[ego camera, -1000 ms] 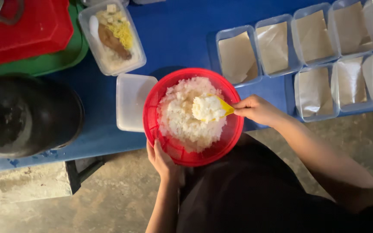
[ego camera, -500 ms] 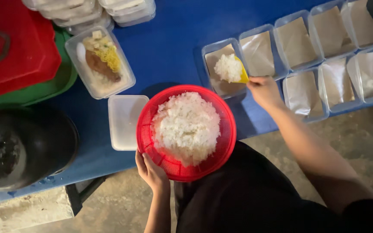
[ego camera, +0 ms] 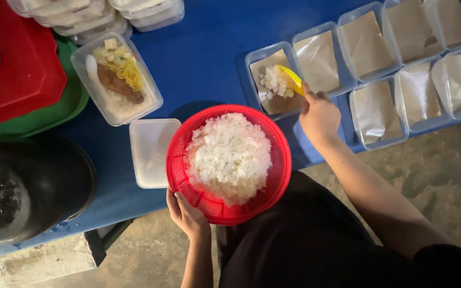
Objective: The person packs cooked rice, meat, and vegetables into clear plastic containers on a blue table. They use a yellow scoop to transfer rice from a red colander into the containers, then place lids on the filled containers and arrange them in rows.
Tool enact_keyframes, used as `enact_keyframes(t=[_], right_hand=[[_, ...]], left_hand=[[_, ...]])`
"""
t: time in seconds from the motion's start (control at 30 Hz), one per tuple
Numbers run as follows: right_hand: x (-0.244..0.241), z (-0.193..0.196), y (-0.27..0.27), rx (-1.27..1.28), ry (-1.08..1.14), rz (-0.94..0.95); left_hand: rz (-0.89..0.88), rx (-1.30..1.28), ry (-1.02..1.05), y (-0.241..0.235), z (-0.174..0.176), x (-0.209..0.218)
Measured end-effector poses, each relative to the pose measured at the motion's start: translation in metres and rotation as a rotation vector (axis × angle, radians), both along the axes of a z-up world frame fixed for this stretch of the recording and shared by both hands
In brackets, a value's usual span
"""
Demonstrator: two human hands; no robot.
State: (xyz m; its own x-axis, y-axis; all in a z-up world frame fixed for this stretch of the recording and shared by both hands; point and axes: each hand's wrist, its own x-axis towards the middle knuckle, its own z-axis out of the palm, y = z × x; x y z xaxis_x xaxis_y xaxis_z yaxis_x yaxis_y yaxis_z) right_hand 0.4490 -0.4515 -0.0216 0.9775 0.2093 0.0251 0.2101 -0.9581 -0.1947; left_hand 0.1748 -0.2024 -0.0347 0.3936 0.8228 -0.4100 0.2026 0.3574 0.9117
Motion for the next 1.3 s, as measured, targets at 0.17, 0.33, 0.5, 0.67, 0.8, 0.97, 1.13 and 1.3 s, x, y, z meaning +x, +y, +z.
enact_keyframes(t=[0.17, 0.33, 0.5, 0.67, 0.8, 0.97, 1.13, 1.3], right_hand=[[-0.011, 0.006, -0.002, -0.022, -0.07, 0.046], [-0.021, 0.006, 0.0, -0.05, -0.031, 0.094], [-0.024, 0.01, -0.005, -0.071, -0.122, 0.098], [-0.036, 0.002, -0.009, 0.021, -0.127, 0.22], [-0.032, 0.0, -0.007, 0.06, -0.171, 0.178], [-0.036, 0.009, -0.01, 0.017, -0.104, 0.165], [-0.03, 0.017, -0.014, 0.115, -0.19, 0.11], [-0.024, 0.005, -0.011, 0.048, -0.104, 0.133]], left_hand=[[-0.001, 0.018, 0.026, 0.0, -0.005, -0.001], [0.022, -0.019, -0.048, 0.0, -0.011, -0.003], [0.119, -0.171, -0.102, 0.003, -0.015, -0.002], [0.118, -0.171, -0.163, 0.001, -0.022, -0.01], [0.097, -0.157, -0.158, 0.003, -0.02, -0.006], [-0.094, 0.501, 0.164, 0.001, 0.016, 0.008], [-0.472, 0.966, 0.032, 0.012, 0.074, 0.079], [-1.117, 1.008, 0.422, -0.004, 0.04, 0.252]])
